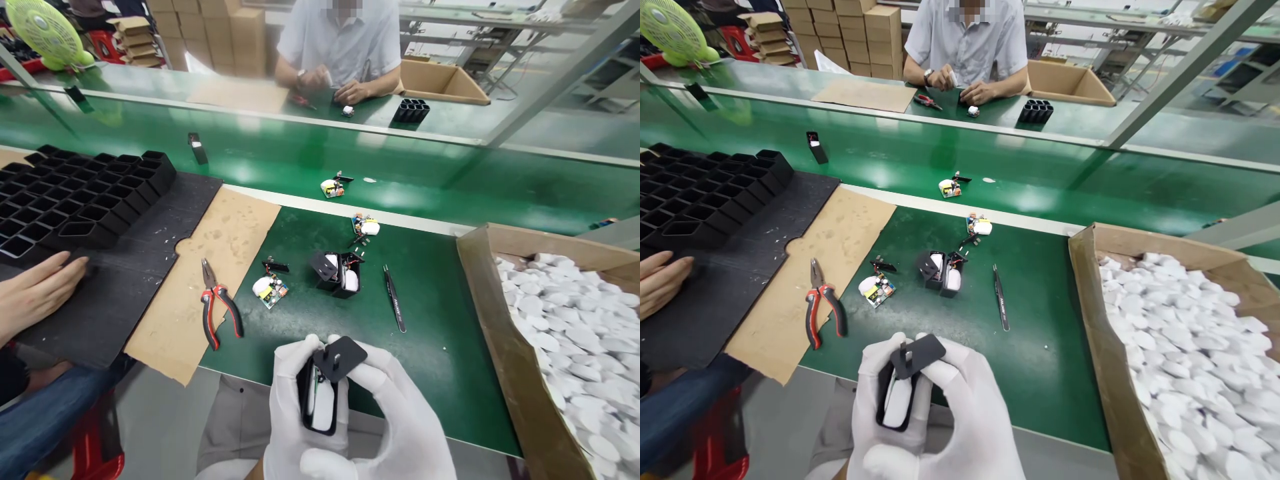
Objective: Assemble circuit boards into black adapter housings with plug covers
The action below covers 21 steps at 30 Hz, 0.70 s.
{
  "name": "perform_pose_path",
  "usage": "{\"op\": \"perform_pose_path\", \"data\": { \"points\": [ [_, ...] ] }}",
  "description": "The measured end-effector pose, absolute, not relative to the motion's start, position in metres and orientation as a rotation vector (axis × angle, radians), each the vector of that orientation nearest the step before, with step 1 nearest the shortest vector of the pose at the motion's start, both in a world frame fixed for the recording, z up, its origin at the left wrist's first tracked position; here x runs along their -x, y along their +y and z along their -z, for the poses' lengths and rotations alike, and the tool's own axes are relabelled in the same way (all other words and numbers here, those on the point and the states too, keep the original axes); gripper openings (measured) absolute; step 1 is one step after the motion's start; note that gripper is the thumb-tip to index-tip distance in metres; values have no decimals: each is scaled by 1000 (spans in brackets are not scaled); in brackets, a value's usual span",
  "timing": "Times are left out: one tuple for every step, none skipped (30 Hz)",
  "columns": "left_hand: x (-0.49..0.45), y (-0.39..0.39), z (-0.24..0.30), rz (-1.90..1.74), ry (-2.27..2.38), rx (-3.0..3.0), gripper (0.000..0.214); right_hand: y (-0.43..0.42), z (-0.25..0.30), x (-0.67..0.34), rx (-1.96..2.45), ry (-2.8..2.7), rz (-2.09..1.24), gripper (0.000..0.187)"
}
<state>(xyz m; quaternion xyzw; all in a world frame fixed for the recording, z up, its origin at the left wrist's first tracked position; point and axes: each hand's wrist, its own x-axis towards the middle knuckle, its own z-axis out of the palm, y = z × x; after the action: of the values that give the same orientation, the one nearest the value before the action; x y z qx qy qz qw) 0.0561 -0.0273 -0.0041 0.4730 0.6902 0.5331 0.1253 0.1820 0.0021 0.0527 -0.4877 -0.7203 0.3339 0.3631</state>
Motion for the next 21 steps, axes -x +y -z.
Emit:
{"op": "perform_pose_path", "data": {
  "points": [
    [-58,-27,4,-1574,1976,-1289,60,2,-51,-185,1249,-1872,-805,68],
    [-61,-28,3,-1586,1947,-1217,61,1,-49,-186,1242,-1852,-766,66],
    [-63,-29,3,-1584,1929,-1168,62,-1,-47,-185,1237,-1816,-724,60],
    [-65,-29,3,-1575,1915,-1141,64,-5,-45,-183,1235,-1767,-686,51],
    [-67,-30,3,-1565,1904,-1137,66,-9,-44,-180,1228,-1711,-655,44],
    [-68,-29,3,-1557,1894,-1148,66,-14,-42,-176,1216,-1661,-626,39],
    [-69,-28,4,-1555,1884,-1167,64,-18,-40,-171,1203,-1628,-584,37],
    [-71,-27,4,-1558,1872,-1185,61,-22,-38,-167,1199,-1620,-528,36],
    [-72,-25,5,-1567,1860,-1201,59,-26,-35,-164,1200,-1628,-458,37],
    [-73,-22,4,-1585,1848,-1219,57,-27,-33,-162,1207,-1652,-389,40],
    [-75,-19,4,-1605,1841,-1239,57,-28,-31,-163,1220,-1689,-329,44],
    [-77,-17,2,-1623,1838,-1271,57,-27,-29,-166,1233,-1739,-284,49],
    [-78,-14,0,-1631,1838,-1322,57,-25,-27,-169,1235,-1799,-250,53],
    [-80,-11,-2,-1621,1847,-1379,56,-23,-25,-174,1226,-1859,-222,56],
    [-81,-9,-5,-1606,1871,-1435,55,-21,-23,-178,1215,-1903,-200,59],
    [-83,-7,-7,-1590,1897,-1487,53,-19,-21,-180,1212,-1922,-184,60],
    [-84,-5,-9,-1579,1920,-1526,51,-18,-19,-181,1223,-1907,-182,57],
    [-84,-4,-11,-1578,1940,-1546,50,-18,-16,-179,1242,-1855,-194,53],
    [-85,-3,-12,-1584,1949,-1549,50,-18,-14,-176,1269,-1773,-226,47],
    [-86,-1,-12,-1591,1941,-1549,51,-19,-12,-171,1300,-1667,-279,40],
    [-86,0,-12,-1587,1923,-1549,52,-19,-10,-165,1332,-1547,-342,32]
  ]
}}
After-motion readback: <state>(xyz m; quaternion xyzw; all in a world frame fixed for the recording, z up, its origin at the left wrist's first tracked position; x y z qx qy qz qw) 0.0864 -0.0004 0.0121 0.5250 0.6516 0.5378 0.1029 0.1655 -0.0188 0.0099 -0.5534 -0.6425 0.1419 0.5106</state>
